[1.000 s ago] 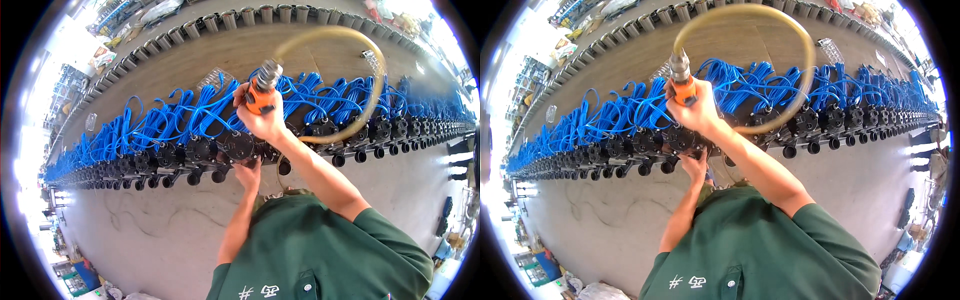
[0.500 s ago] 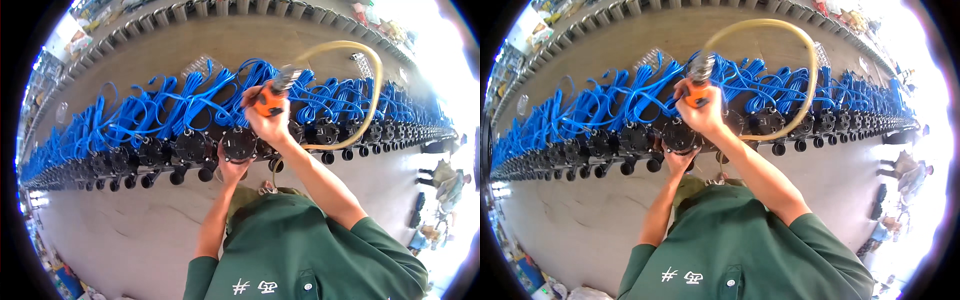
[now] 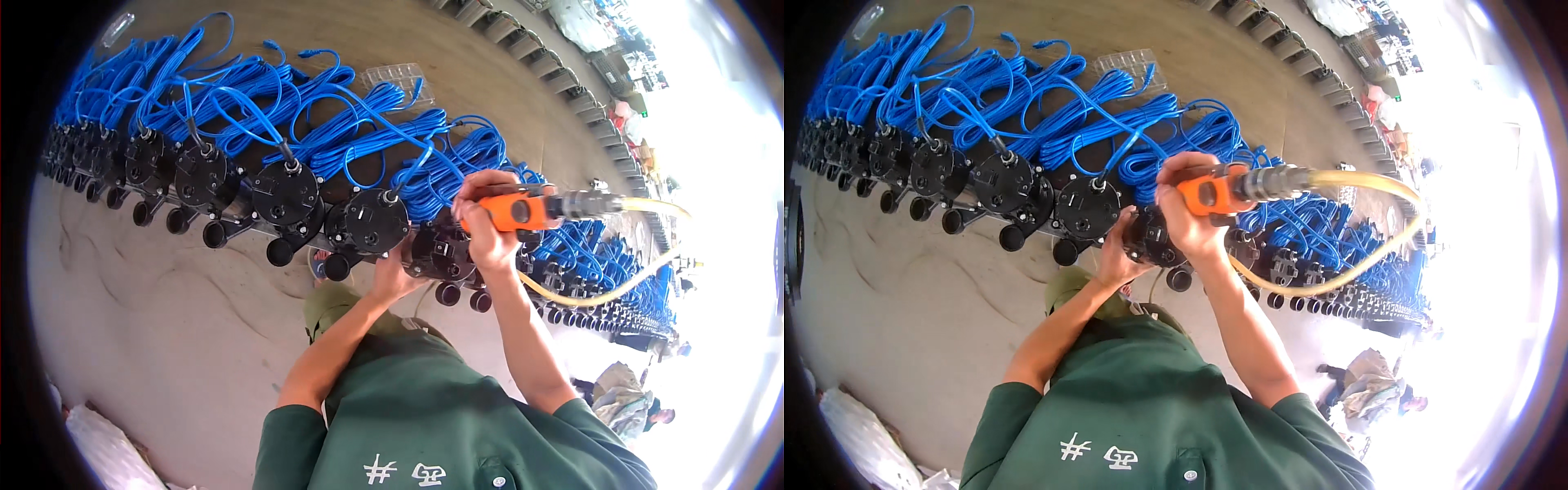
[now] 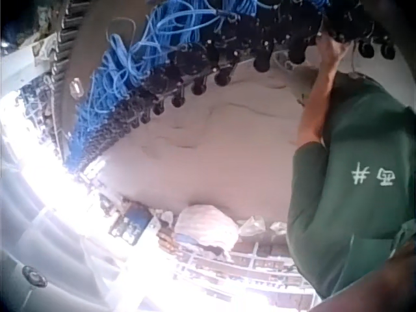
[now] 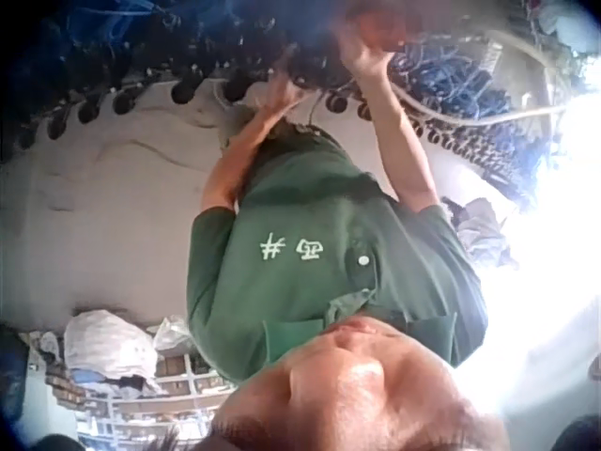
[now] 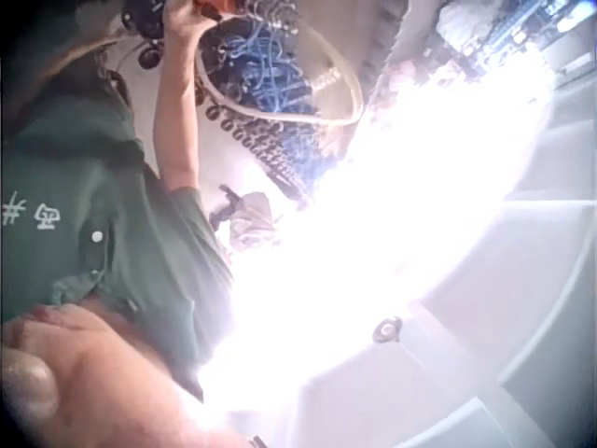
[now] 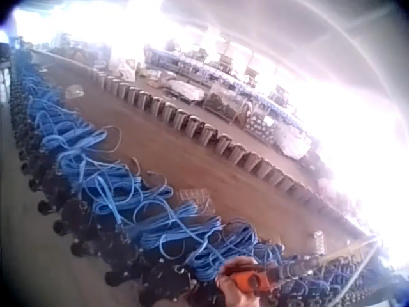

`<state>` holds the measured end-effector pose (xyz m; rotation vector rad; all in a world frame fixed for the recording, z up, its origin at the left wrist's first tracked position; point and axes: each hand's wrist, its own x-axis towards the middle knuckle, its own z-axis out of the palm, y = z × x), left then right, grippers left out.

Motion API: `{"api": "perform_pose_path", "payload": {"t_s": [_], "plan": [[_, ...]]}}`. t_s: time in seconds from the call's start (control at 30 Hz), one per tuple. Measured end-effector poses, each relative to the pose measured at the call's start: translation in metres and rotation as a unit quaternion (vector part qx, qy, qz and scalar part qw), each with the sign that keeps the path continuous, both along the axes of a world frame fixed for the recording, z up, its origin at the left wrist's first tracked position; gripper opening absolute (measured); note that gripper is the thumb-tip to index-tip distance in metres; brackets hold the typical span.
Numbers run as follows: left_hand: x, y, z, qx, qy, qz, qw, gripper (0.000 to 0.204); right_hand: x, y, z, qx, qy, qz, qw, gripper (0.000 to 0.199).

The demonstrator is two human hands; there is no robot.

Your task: The person assembles a row of water pumps by using an air-powered screwdriver to tighten screws on each pump housing.

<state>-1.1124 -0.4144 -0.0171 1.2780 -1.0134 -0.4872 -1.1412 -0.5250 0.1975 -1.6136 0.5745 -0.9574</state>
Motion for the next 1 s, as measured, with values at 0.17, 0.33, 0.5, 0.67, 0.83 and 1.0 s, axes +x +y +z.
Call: {"api": "perform_pose_path", "payload": {"t_s": [0.17,0.33,0.5,0.67,0.83,1.0], "plan": [[0.006,0.001,-0.003,0.075,0.046,-0.045,0.995,0.112,0.011,-0.005,-0.005,0.043,0.01,0.044,0.998,0.02],[0.008,0.003,-0.007,-0.011,-0.02,0.047,0.999,0.109,0.023,0.005,-0.002,0.039,0.019,-0.01,0.999,0.024],[0.002,-0.007,-0.006,0.018,-0.015,0.003,1.0,0.112,0.017,-0.005,0.005,0.001,0.023,-0.017,1.0,0.007],[-0.03,-0.019,-0.022,-0.07,-0.047,0.09,0.992,0.102,-0.002,-0.003,0.027,-0.054,-0.063,-0.024,0.996,0.018],[-0.064,-0.053,0.051,-0.097,-0.131,0.027,0.986,0.075,-0.062,0.029,0.101,-0.034,-0.147,-0.025,0.988,0.017],[-0.035,-0.014,0.009,-0.011,-0.133,0.053,0.99,0.091,-0.072,0.048,0.01,0.004,-0.159,-0.282,0.946,0.046]]}}
